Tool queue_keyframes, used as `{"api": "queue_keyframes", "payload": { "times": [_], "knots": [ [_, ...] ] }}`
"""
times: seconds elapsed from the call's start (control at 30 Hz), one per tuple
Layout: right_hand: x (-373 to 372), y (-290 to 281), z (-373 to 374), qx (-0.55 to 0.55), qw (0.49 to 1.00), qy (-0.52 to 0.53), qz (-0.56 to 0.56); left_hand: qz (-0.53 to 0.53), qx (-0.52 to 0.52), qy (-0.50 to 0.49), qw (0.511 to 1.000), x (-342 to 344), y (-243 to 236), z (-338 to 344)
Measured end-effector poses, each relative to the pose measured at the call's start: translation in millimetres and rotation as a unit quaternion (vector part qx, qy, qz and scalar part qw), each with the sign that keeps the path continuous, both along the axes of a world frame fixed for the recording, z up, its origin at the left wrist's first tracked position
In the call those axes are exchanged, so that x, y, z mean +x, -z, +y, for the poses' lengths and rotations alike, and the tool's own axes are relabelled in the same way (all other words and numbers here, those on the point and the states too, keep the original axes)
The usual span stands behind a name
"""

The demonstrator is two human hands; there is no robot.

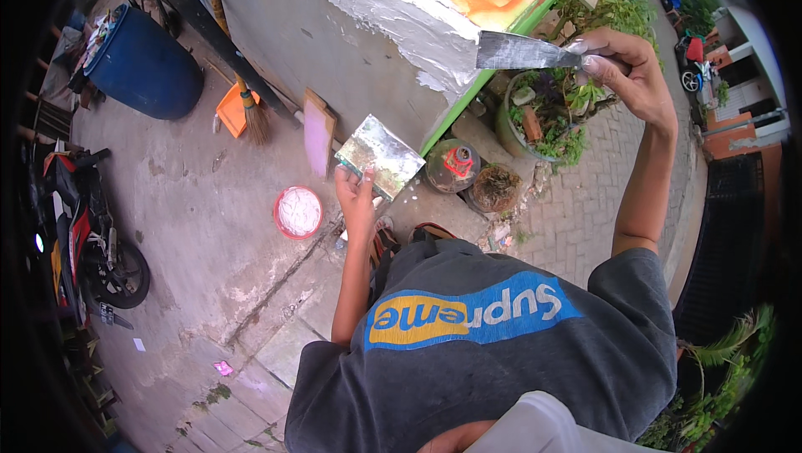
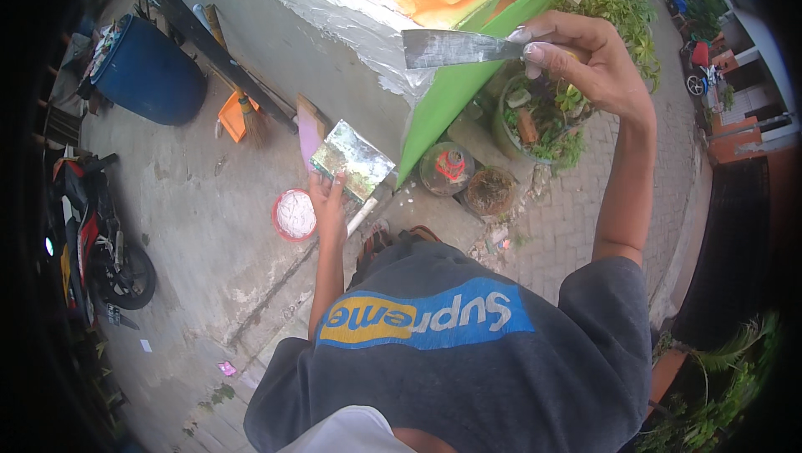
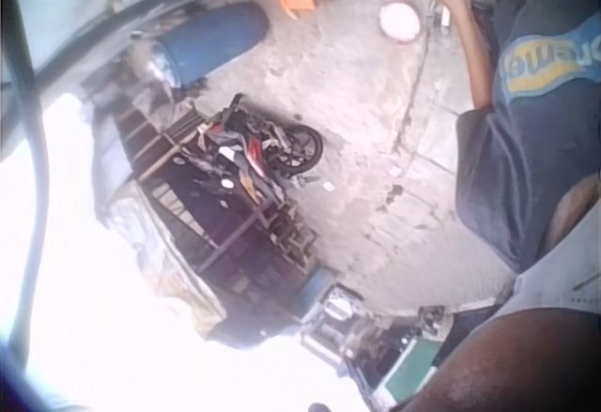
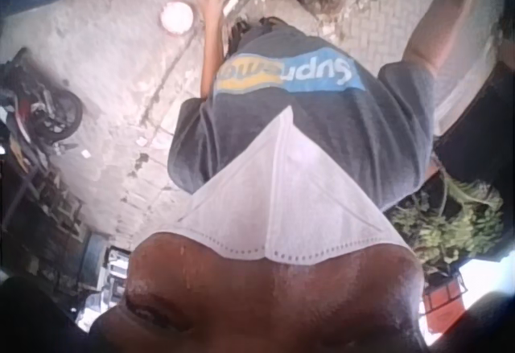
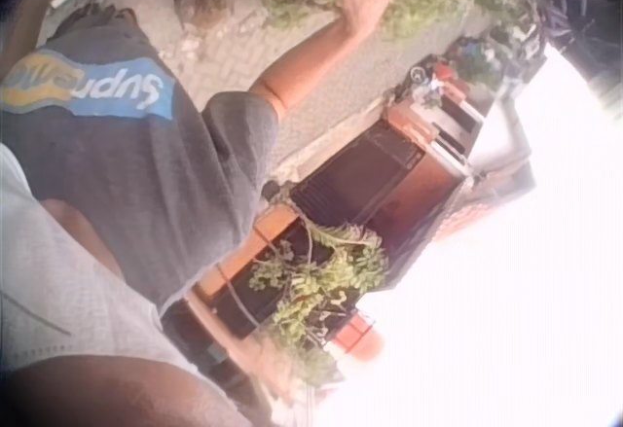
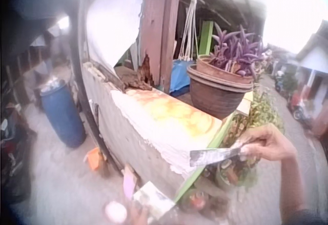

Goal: The person uses a putty knife to scoop white plaster from a bucket and applies it to a vertical wall surface. They repeatedly smooth the plaster along the wall edge, occasionally scraping excess material back onto a metal hawk held in the other hand.

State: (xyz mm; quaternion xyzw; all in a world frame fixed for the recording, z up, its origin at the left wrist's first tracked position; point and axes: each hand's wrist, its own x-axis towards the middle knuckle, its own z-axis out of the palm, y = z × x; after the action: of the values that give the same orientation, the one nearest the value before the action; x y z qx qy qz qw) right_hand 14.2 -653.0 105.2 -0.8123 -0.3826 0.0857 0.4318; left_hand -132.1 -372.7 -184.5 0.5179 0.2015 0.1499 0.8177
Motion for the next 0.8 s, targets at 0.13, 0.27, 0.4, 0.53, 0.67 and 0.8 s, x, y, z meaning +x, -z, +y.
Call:
{"api": "queue_keyframes", "payload": {
  "times": [0.13, 0.27, 0.4, 0.53, 0.67, 0.8],
  "knots": [
    [-61.2, 140.3, 36.2, 0.193, 0.964, 0.164, -0.076, 0.017, 0.003, -0.008, 1.0, 0.5, -2.7, 2.7],
    [-78.3, 174.7, 48.9, 0.059, 0.942, 0.147, -0.296, 0.034, 0.027, 0.033, 0.998, -1.1, 3.2, 19.6],
    [-74.4, 146.3, 45.5, 0.004, 0.937, 0.173, -0.302, 0.063, 0.062, 0.081, 0.993, 1.8, -1.9, 30.9],
    [-77.4, 131.2, 46.0, -0.051, 0.94, 0.152, -0.302, 0.041, 0.043, 0.1, 0.993, 3.9, -13.1, 27.0],
    [-77.3, 117.3, 50.2, -0.075, 0.923, 0.155, -0.343, 0.054, 0.044, 0.119, 0.99, 6.1, -6.8, 34.6],
    [-77.5, 105.4, 44.6, -0.11, 0.914, 0.151, -0.361, 0.053, 0.053, 0.121, 0.99, 8.4, 5.1, 39.1]
  ]
}}
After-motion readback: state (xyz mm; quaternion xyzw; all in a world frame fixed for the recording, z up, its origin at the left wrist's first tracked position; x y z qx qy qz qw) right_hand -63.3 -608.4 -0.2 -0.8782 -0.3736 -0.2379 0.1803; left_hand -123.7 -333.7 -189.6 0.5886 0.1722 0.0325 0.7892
